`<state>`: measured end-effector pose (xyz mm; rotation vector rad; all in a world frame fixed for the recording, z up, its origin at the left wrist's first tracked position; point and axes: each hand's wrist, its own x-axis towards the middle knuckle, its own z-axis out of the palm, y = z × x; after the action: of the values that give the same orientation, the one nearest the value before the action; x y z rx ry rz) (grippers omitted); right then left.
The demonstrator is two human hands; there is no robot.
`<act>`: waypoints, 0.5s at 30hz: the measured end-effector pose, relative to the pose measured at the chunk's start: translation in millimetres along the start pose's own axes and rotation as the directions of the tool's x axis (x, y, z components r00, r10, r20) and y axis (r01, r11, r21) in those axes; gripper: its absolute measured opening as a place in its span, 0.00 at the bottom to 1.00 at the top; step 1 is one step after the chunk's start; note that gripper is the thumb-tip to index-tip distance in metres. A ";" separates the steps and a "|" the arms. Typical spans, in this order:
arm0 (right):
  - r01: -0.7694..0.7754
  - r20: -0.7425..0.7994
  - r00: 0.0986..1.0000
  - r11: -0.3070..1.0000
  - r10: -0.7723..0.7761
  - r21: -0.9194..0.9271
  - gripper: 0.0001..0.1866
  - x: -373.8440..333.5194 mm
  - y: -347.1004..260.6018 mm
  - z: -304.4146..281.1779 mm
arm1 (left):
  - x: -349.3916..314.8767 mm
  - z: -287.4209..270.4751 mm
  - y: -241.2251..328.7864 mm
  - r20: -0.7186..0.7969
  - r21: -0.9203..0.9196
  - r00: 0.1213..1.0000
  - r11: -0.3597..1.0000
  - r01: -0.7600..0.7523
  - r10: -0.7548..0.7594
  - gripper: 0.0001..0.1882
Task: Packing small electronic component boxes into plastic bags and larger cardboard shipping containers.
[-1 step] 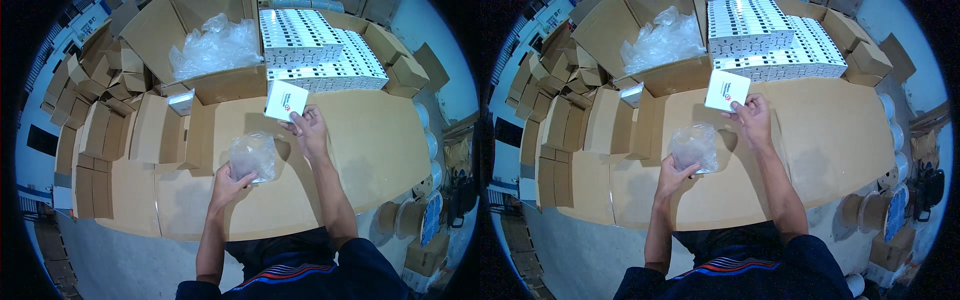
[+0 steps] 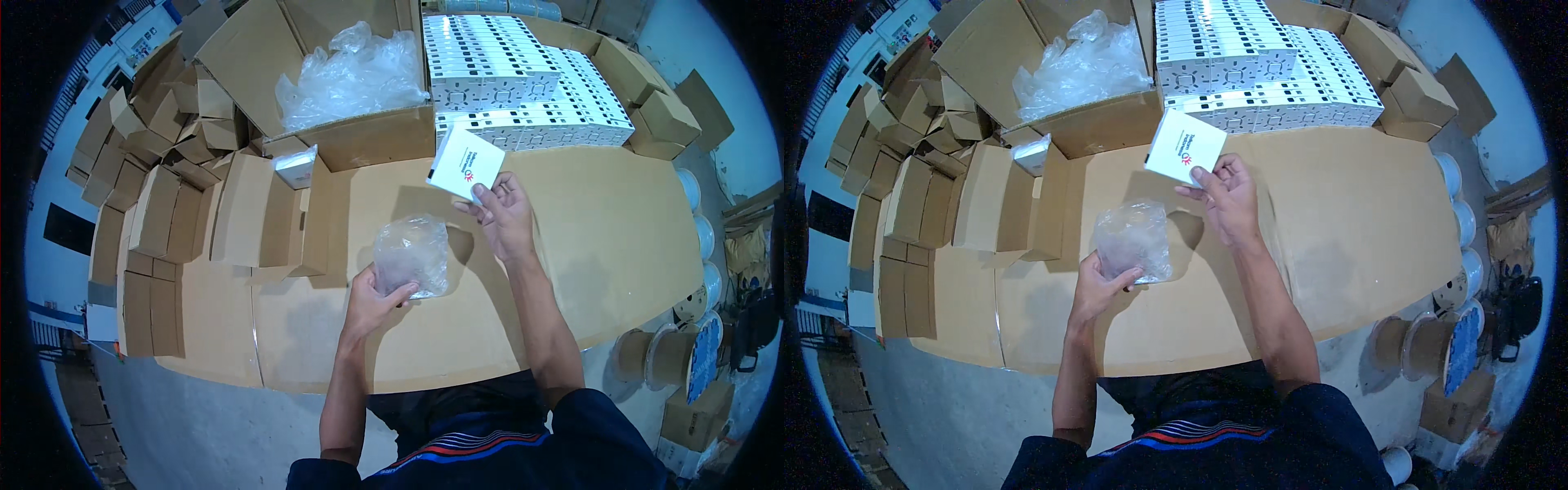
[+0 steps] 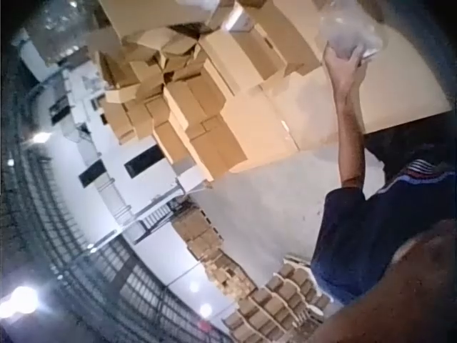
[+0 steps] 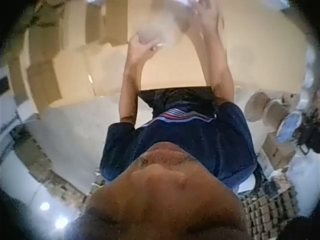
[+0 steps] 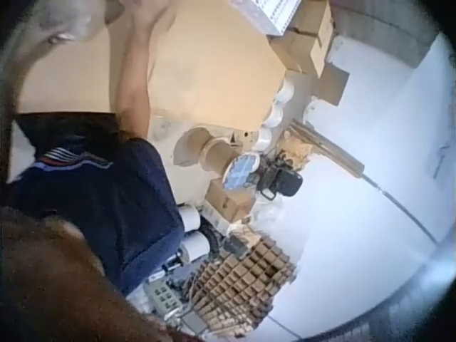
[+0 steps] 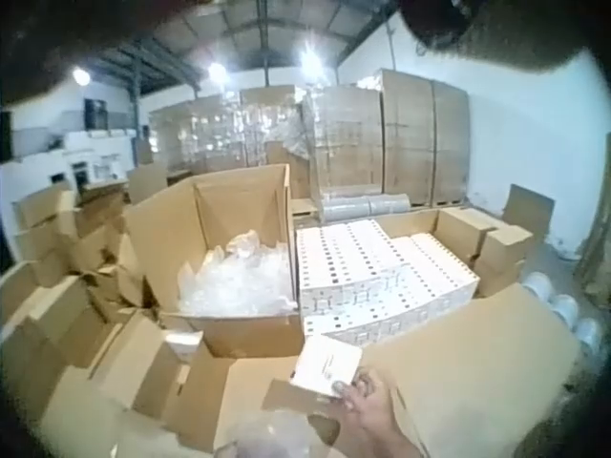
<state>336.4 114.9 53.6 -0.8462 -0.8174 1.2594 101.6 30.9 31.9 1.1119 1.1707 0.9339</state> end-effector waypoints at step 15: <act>0.091 0.370 0.927 0.992 -0.053 -0.086 0.13 -1.2 1.0 -8.8 | -3.1 -1.1 -4.4 0.016 -0.009 1.000 1.000 -0.006 0.006 0.16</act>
<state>343.5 113.0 48.6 -0.6599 -1.2106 1.3395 100.0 27.2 28.2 1.1146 1.1501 0.9326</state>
